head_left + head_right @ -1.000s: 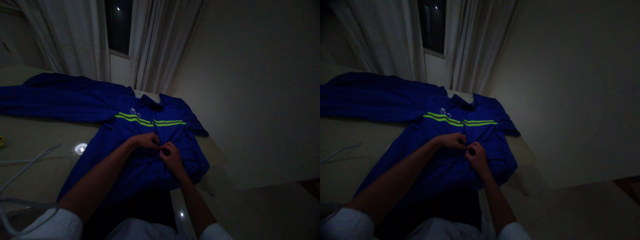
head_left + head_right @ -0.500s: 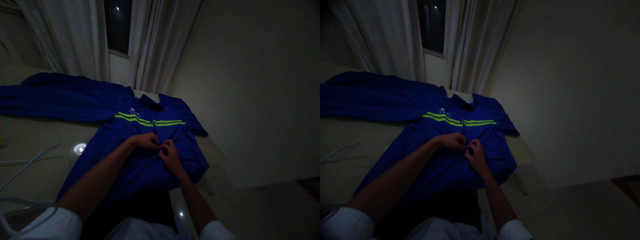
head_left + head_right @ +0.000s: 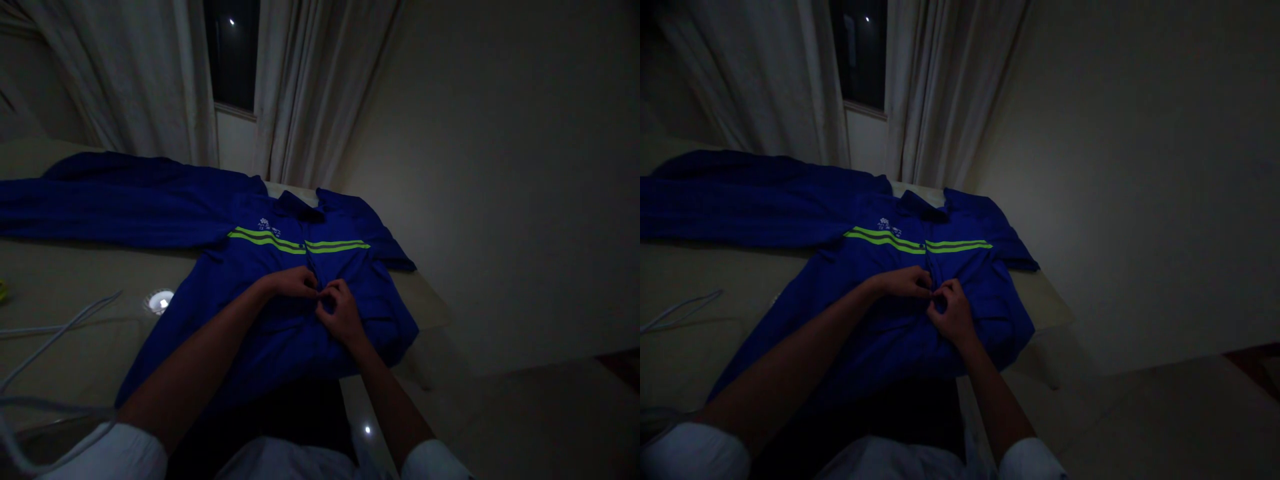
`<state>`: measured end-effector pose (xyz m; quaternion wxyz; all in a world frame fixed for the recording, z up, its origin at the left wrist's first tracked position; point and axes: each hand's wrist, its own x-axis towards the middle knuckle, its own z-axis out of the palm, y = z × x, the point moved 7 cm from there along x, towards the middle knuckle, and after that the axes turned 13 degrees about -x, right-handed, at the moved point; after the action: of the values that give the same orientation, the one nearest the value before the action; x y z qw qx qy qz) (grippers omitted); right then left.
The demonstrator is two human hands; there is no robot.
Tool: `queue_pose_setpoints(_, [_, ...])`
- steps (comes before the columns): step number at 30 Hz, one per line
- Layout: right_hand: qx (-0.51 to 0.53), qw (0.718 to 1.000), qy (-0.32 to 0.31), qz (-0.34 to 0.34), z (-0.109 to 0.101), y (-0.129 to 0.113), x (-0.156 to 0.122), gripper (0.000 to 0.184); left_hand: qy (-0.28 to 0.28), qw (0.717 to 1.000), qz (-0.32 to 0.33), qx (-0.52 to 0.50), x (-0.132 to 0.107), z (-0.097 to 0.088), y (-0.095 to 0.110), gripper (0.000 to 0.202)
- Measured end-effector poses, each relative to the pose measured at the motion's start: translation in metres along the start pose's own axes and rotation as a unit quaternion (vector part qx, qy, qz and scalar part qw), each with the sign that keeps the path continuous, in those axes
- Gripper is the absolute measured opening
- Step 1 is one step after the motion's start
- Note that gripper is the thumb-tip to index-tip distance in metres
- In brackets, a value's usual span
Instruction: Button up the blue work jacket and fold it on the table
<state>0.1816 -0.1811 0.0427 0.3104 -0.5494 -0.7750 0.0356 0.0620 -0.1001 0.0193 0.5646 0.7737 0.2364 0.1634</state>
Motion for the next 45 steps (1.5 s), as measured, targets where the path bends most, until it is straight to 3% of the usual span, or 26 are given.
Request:
queue_pose_setpoints(7, [-0.052, 0.999, 0.011, 0.01, 0.0, -0.001, -0.001, 0.013, -0.01, 1.0, 0.009, 0.003, 0.0, -0.001, 0.0, 0.034])
queue_pose_setpoints(16, [-0.164, 0.986, -0.009, 0.036, 0.002, -0.003, -0.005, 0.007, 0.001, 0.999, 0.02, 0.035, -0.002, -0.002, 0.007, 0.017])
queue_pose_setpoints(23, [-0.165, 0.986, -0.018, 0.03, 0.006, -0.001, -0.004, 0.009, 0.044, 0.997, 0.009, 0.064, -0.004, -0.008, 0.008, 0.018])
queue_pose_setpoints(29, [-0.152, 0.988, -0.017, 0.006, 0.006, -0.003, -0.004, 0.01, 0.02, 0.996, 0.03, 0.078, 0.0, 0.001, 0.009, 0.039])
queue_pose_setpoints(34, [-0.09, 0.996, -0.012, -0.027, 0.005, -0.006, -0.004, 0.011, -0.007, 0.998, 0.041, 0.045, 0.002, 0.004, 0.002, 0.036])
queue_pose_setpoints(45, [-0.063, 0.998, 0.002, 0.005, 0.004, -0.002, -0.005, 0.009, -0.023, 0.997, 0.073, 0.02, 0.005, 0.002, -0.006, 0.02])
